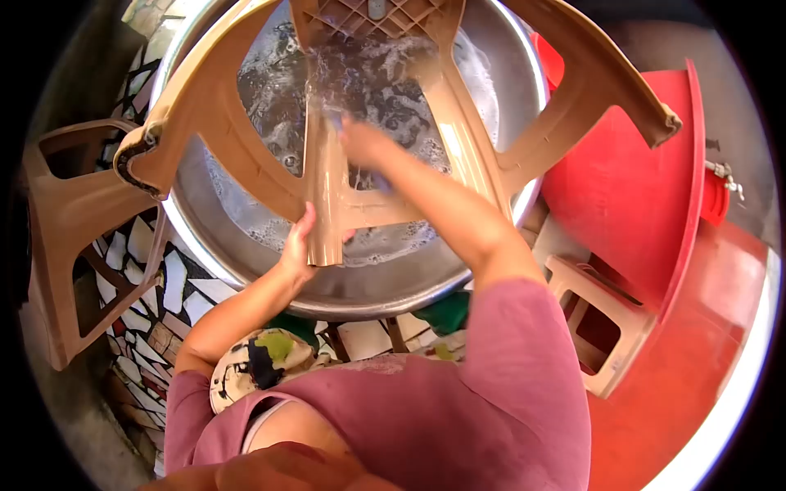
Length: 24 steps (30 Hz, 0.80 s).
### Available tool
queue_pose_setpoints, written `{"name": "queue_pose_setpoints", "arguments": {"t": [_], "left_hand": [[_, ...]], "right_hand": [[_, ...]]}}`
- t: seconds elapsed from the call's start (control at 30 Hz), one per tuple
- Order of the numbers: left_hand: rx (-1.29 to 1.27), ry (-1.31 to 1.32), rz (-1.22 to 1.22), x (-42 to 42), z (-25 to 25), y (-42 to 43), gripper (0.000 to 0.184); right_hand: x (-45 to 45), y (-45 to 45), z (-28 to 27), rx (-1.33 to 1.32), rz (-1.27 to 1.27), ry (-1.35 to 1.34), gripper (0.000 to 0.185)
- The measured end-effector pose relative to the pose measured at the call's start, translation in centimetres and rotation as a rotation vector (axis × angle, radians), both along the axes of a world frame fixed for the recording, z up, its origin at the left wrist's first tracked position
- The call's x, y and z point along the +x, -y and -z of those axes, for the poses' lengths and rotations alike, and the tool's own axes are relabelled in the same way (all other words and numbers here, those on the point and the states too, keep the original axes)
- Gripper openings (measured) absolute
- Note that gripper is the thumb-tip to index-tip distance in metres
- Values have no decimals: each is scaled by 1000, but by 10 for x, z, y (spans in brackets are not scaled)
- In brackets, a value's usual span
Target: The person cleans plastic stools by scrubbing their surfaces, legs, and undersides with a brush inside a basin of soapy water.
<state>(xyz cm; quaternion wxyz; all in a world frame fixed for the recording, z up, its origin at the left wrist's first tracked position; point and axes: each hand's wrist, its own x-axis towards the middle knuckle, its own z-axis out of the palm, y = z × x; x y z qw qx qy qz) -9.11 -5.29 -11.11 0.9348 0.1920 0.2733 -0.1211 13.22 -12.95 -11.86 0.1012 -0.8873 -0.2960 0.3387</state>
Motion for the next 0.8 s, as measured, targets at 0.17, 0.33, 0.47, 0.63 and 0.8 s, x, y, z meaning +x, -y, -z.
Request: {"name": "queue_pose_setpoints", "arguments": {"t": [0.17,0.33,0.47,0.63,0.8], "left_hand": [[46,-1,-30,5,-7,-2,73],[-55,68,-6,9,-15,-3,74],[-15,-6,41,11,-24,-10,70],[-22,-99,33,13,-23,-5,68],[-25,-38,149,11,-12,-11,65]], "right_hand": [[58,-49,65,-55,-146,143,50],[-60,15,-61,56,123,-176,52],[-99,10,-65,282,305,-297,55],[14,-63,19,216,233,7,53],[25,-65,18,200,212,2,52]]}}
